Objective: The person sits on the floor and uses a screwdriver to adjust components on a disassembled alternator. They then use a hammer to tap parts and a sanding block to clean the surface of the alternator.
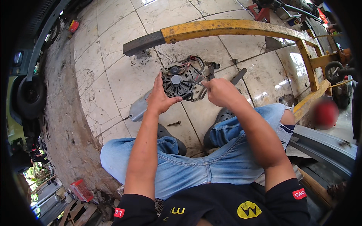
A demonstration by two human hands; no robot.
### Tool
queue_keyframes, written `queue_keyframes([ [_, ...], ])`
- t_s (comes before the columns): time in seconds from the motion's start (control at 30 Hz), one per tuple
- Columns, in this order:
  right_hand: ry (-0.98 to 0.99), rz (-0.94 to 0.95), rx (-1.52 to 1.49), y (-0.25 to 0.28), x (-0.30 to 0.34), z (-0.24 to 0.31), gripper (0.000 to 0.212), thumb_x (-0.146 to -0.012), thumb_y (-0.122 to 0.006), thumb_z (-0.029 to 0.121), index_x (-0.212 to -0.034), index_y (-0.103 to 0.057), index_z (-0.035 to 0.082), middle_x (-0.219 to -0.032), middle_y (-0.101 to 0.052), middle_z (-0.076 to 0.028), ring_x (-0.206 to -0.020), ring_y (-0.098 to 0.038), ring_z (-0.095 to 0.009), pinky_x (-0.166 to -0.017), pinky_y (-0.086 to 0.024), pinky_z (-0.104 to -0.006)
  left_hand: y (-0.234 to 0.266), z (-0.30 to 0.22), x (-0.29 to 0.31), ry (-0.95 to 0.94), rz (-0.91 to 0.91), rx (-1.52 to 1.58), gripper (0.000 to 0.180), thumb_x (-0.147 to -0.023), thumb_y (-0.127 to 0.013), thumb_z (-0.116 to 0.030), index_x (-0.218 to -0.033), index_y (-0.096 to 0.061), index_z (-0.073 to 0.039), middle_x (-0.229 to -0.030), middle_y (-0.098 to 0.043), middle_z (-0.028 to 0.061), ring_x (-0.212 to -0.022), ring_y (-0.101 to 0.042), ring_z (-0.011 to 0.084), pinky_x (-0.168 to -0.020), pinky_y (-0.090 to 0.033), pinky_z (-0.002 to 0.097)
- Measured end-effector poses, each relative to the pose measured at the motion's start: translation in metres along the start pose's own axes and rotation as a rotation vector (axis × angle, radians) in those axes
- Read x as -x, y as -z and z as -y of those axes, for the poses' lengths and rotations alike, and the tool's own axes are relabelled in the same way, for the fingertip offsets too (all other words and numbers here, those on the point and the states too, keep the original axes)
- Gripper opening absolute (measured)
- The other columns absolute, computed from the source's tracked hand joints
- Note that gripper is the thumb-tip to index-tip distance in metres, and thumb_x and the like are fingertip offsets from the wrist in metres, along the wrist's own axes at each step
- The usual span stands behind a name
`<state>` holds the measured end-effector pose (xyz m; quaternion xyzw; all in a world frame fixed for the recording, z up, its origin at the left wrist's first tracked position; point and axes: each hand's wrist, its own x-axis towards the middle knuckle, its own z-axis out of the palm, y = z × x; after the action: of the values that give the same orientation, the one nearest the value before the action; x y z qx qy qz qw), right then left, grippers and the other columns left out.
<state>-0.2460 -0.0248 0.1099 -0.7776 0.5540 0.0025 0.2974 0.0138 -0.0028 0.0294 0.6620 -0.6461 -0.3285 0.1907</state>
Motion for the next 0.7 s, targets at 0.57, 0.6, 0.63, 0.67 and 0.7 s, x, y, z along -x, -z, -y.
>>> queue_keyframes([
  [0.57,-0.046,-0.076,-0.005,0.004,0.006,0.002,0.04,-0.086,-0.053,0.009,-0.123,-0.068,0.007,-0.09,-0.068,-0.025,-0.088,-0.066,-0.042,-0.08,-0.052,-0.0503,0.001,0.003,-0.002,0.086,0.048,-0.046,0.139,-0.055,-0.094,-0.046,-0.16,-0.009,-0.013,-0.164,-0.024,0.0124,-0.148,-0.029,0.0338,-0.113,-0.028,0.0646],
  [0.6,-0.028,-0.086,-0.01,0.006,0.01,0.004,0.041,-0.085,-0.054,0.009,-0.123,-0.068,0.008,-0.09,-0.068,-0.025,-0.088,-0.066,-0.042,-0.08,-0.051,-0.0504,0.001,0.001,0.001,0.096,0.052,-0.056,0.14,-0.055,-0.094,-0.046,-0.16,-0.009,-0.013,-0.164,-0.024,0.0122,-0.148,-0.03,0.0336,-0.113,-0.028,0.0646],
  [0.63,0.014,-0.086,-0.001,0.003,0.011,0.009,0.041,-0.084,-0.054,0.008,-0.122,-0.068,0.009,-0.09,-0.069,-0.023,-0.088,-0.067,-0.04,-0.079,-0.052,-0.0502,0.0,0.003,0.004,0.1,0.053,-0.048,0.139,-0.055,-0.094,-0.046,-0.16,-0.009,-0.013,-0.164,-0.024,0.012,-0.148,-0.03,0.0336,-0.113,-0.028,0.0646],
  [0.67,0.052,-0.095,0.012,0.0,0.011,0.016,0.041,-0.083,-0.055,0.008,-0.122,-0.068,0.01,-0.091,-0.07,-0.02,-0.089,-0.068,-0.039,-0.079,-0.053,-0.05,-0.001,0.001,0.002,0.093,0.053,-0.04,0.139,-0.055,-0.094,-0.046,-0.16,-0.009,-0.013,-0.164,-0.024,0.0119,-0.148,-0.03,0.0336,-0.113,-0.028,0.0647],
  [0.7,0.089,-0.104,0.025,-0.002,0.011,0.021,0.041,-0.082,-0.055,0.007,-0.121,-0.068,0.011,-0.091,-0.071,-0.018,-0.089,-0.069,-0.038,-0.078,-0.054,-0.0498,-0.002,0.0,0.002,0.086,0.053,-0.031,0.139,-0.055,-0.094,-0.046,-0.16,-0.009,-0.013,-0.164,-0.024,0.0117,-0.148,-0.03,0.0335,-0.113,-0.028,0.0648],
])
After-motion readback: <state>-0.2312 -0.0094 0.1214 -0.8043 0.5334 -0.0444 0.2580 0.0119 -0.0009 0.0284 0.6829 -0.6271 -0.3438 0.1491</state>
